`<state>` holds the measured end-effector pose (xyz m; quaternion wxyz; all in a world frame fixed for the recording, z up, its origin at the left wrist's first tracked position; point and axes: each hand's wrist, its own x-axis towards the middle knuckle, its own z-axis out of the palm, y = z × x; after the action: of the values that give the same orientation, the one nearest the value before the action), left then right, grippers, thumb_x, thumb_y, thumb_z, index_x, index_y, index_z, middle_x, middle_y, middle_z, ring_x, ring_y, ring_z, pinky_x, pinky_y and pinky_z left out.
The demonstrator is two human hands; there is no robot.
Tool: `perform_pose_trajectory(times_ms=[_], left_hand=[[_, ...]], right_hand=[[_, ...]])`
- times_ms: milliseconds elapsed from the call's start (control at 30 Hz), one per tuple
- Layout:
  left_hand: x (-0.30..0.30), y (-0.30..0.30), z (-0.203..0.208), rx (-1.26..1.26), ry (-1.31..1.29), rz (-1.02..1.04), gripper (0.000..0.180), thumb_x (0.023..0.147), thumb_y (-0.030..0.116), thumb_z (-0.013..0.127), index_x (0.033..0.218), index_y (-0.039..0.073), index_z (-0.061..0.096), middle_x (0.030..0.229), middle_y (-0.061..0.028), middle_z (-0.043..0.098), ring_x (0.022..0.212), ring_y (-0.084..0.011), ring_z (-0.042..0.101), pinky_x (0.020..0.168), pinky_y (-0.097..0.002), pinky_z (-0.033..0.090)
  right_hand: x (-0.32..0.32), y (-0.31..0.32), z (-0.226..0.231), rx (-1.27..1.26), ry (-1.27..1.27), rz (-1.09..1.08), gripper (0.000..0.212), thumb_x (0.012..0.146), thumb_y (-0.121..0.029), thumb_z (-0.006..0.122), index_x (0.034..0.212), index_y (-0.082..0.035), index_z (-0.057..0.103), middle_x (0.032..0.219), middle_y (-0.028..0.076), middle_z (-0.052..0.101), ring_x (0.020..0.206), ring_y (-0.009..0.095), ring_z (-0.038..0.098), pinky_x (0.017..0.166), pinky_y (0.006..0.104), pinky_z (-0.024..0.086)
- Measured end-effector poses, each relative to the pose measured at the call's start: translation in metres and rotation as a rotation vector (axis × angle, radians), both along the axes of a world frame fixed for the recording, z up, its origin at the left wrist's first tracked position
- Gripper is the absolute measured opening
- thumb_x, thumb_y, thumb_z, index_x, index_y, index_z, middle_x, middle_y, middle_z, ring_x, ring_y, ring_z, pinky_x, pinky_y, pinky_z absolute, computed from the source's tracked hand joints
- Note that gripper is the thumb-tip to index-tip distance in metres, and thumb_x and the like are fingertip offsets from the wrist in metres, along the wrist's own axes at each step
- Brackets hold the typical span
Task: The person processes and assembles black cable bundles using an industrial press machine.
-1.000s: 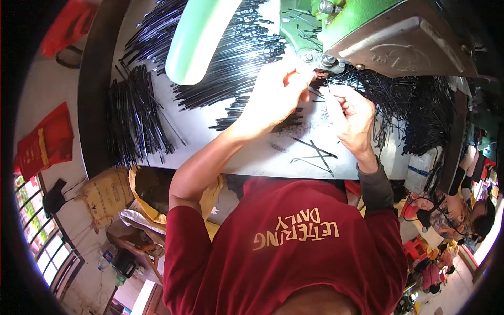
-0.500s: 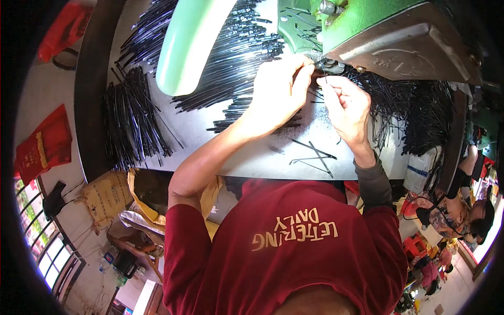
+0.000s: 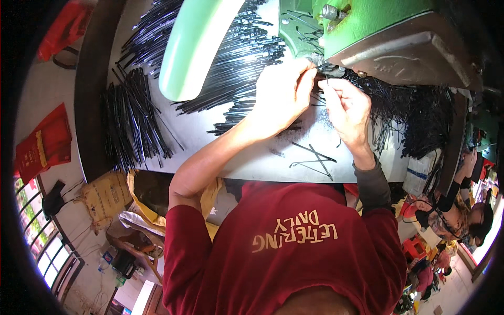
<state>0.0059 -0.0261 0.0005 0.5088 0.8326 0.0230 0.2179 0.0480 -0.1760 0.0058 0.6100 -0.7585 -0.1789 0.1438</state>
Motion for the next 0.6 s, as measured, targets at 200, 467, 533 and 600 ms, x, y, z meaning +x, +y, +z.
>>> perform_pose_trajectory(times_ms=[200,467,533,600], left_hand=[[0.001,0.001,0.006,0.007,0.043,-0.001,0.011,0.086,0.009,0.057,0.087,-0.001,0.062,0.060,-0.0106,0.054,0.045,-0.0111,0.040,0.044,-0.0262,0.034],[0.007,-0.006,-0.001,0.362,-0.157,-0.013,0.011,0.073,-0.002,0.060,0.083,0.003,0.057,0.065,-0.0127,0.053,0.054,-0.0276,0.054,0.048,-0.0356,0.043],[0.010,-0.007,0.002,0.412,-0.154,-0.036,0.011,0.073,0.001,0.057,0.083,0.005,0.054,0.066,-0.0123,0.051,0.056,-0.0281,0.052,0.048,-0.0382,0.041],[0.011,-0.007,0.003,0.413,-0.119,-0.033,0.012,0.072,0.000,0.057,0.083,0.005,0.054,0.069,-0.0122,0.051,0.057,-0.0272,0.052,0.048,-0.0374,0.040]], right_hand=[[0.000,0.000,0.002,-0.005,0.003,0.013,0.008,0.086,-0.002,0.059,0.091,0.001,0.064,0.061,-0.008,0.050,0.050,-0.003,0.037,0.043,0.0151,0.026],[0.006,-0.003,0.005,0.034,0.072,-0.058,0.006,0.085,-0.003,0.060,0.085,0.002,0.062,0.062,-0.005,0.053,0.054,0.000,0.044,0.048,0.0173,0.034],[0.005,-0.004,0.003,0.059,0.082,-0.089,0.006,0.085,-0.003,0.060,0.084,0.002,0.062,0.061,-0.005,0.052,0.054,0.000,0.043,0.047,0.0174,0.034],[0.008,-0.002,0.002,0.086,0.097,-0.111,0.007,0.085,-0.004,0.060,0.083,0.002,0.061,0.061,-0.006,0.051,0.054,0.000,0.042,0.047,0.0174,0.033]])
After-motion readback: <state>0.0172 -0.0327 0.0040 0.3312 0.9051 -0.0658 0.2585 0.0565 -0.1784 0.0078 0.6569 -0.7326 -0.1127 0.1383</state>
